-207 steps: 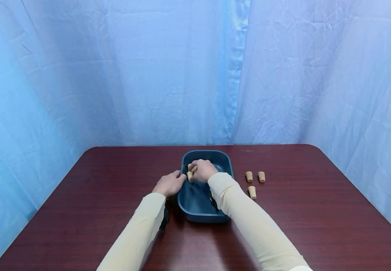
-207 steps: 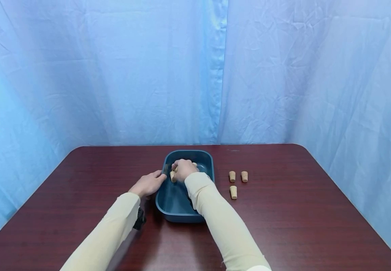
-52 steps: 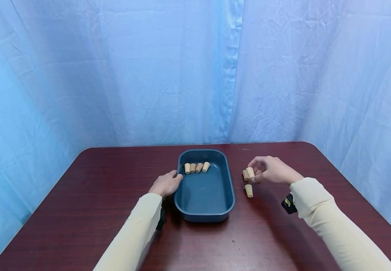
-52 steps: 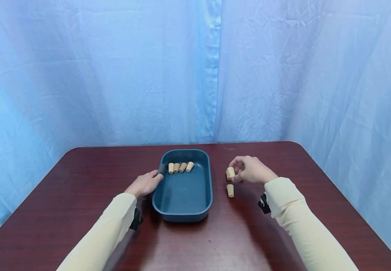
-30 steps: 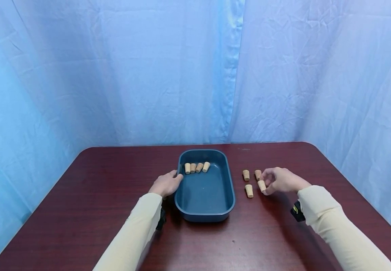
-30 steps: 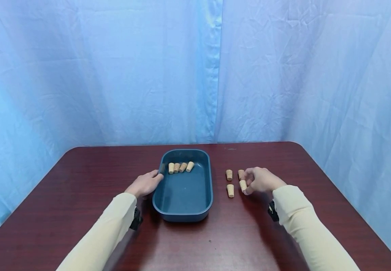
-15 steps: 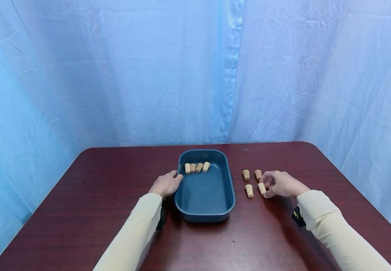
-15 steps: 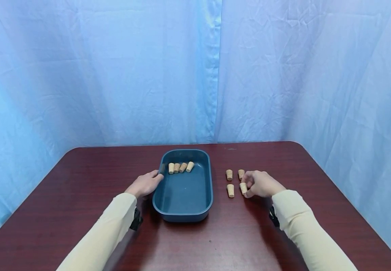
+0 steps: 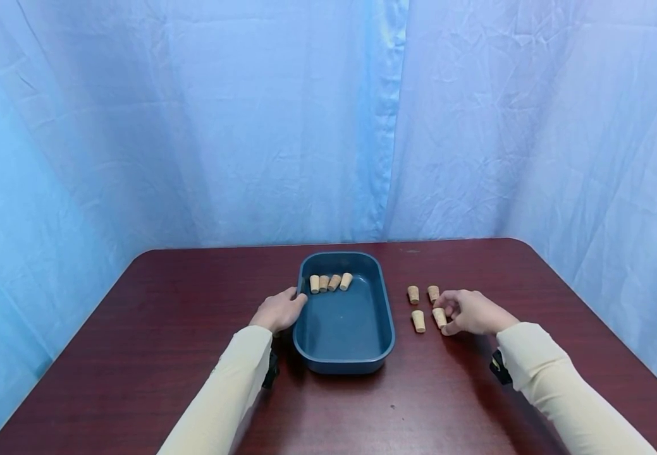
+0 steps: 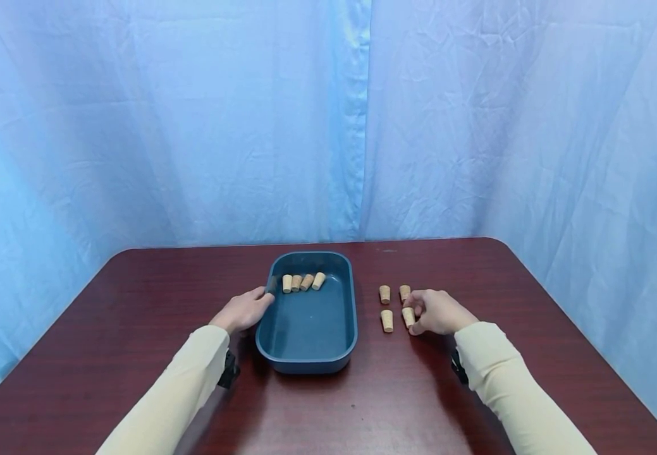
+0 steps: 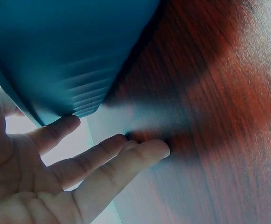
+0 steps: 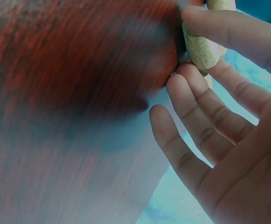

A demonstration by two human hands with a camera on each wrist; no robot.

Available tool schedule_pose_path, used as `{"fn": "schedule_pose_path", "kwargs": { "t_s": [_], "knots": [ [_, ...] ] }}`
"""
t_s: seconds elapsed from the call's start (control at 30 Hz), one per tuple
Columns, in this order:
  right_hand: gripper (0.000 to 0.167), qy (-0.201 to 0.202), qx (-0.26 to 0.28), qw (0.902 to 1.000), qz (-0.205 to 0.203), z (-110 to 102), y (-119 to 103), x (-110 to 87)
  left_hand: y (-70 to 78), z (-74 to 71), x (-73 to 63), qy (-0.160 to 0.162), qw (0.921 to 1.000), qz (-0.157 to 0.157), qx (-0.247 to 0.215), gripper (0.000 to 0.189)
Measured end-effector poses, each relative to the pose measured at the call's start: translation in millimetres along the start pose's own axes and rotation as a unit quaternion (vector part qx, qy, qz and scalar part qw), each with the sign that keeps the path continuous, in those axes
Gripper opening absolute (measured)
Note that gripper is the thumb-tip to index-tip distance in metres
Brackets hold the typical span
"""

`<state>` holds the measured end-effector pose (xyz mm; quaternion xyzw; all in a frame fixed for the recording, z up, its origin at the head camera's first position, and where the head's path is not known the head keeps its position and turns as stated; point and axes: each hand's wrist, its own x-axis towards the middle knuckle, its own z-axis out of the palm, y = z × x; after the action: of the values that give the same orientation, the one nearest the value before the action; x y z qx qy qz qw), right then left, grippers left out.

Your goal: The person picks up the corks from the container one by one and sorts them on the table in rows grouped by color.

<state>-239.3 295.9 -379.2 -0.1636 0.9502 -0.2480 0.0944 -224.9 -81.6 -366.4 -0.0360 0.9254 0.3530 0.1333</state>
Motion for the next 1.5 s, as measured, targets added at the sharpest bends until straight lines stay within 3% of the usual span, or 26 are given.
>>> {"fn": "schedule_pose_path", "kwargs": {
  "t_s": [0.5,0.9,1.17,1.5],
  "knots": [
    [0.048,-0.037,0.0,0.9992,0.013,-16,-8,-6.2,1.4,-1.1,-2.2,-0.002,1.0,0.003,0.006,0.059],
    [0.049,0.015,-0.025,0.9995,-0.016,-31,-17,-2.8,1.1,-0.6,-1.1,-0.004,1.0,0.002,0.001,0.059],
    [0.033,0.043,0.006,0.9981,-0.044,-32,-35,4.9,-0.4,-1.5,-1.7,-0.003,0.9999,0.009,0.005,0.059],
    [0.027,0.071,0.023,0.9953,-0.061,-29,-56,16.5,-0.4,-2.3,2.0,-0.003,1.0,0.005,0.003,0.059]
  ]
}}
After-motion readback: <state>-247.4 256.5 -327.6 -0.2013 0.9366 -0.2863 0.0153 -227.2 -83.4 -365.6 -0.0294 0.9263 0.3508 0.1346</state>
